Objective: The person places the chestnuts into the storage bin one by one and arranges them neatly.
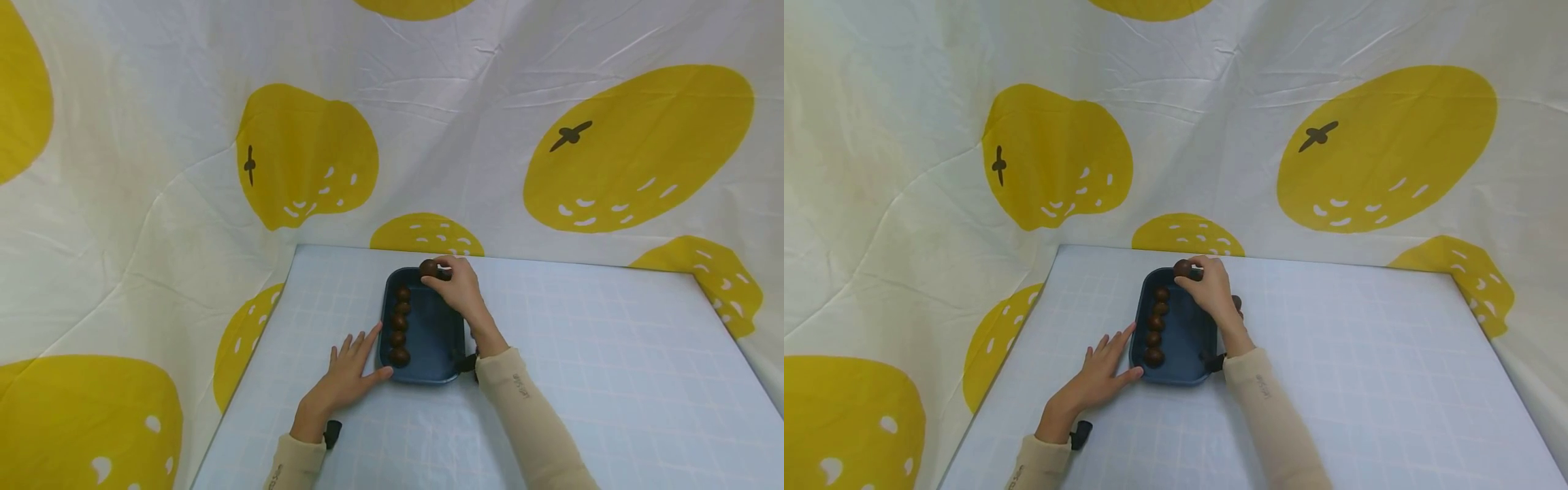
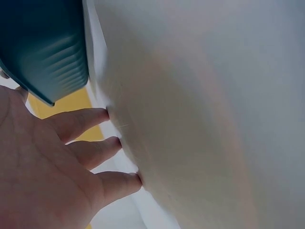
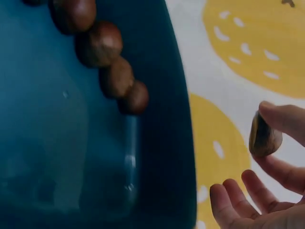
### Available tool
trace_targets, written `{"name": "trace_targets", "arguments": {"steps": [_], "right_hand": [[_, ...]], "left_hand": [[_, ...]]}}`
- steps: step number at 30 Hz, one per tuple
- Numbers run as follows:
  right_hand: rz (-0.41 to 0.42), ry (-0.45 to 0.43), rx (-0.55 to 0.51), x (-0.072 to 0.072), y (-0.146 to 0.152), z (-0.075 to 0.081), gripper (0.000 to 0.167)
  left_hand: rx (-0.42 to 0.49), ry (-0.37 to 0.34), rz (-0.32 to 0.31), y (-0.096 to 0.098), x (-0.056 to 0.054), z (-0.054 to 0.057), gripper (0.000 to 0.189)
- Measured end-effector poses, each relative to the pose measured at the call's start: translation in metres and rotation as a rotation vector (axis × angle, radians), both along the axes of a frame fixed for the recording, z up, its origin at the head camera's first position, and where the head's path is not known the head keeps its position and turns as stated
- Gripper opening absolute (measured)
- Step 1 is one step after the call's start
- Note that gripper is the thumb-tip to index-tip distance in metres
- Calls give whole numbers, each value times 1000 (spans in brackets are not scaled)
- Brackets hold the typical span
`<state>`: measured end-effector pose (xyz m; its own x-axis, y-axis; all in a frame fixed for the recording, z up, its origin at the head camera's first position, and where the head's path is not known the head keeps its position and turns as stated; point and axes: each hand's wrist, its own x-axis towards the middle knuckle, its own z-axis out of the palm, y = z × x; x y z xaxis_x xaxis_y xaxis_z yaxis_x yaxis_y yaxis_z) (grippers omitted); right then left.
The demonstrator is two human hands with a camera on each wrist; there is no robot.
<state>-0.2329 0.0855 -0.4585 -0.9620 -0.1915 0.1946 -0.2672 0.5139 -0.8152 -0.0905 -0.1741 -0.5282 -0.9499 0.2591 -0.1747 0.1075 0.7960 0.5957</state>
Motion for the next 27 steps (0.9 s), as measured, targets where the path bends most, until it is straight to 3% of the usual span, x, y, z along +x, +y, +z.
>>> {"name": "trace_targets", "arguments": {"steps": [12,18,27], "right_hand": [[-61,-21,19,-4,-28,-21,42],[-106,-70,59,-2,-34,-32,47],[-143,-118,114,-6,-36,-52,41]], "left_hand": [[9,10,-3,3,-1,1,86],[-2,10,-4,3,0,-1,87],[1,24,-1,1,1,2,86]]}}
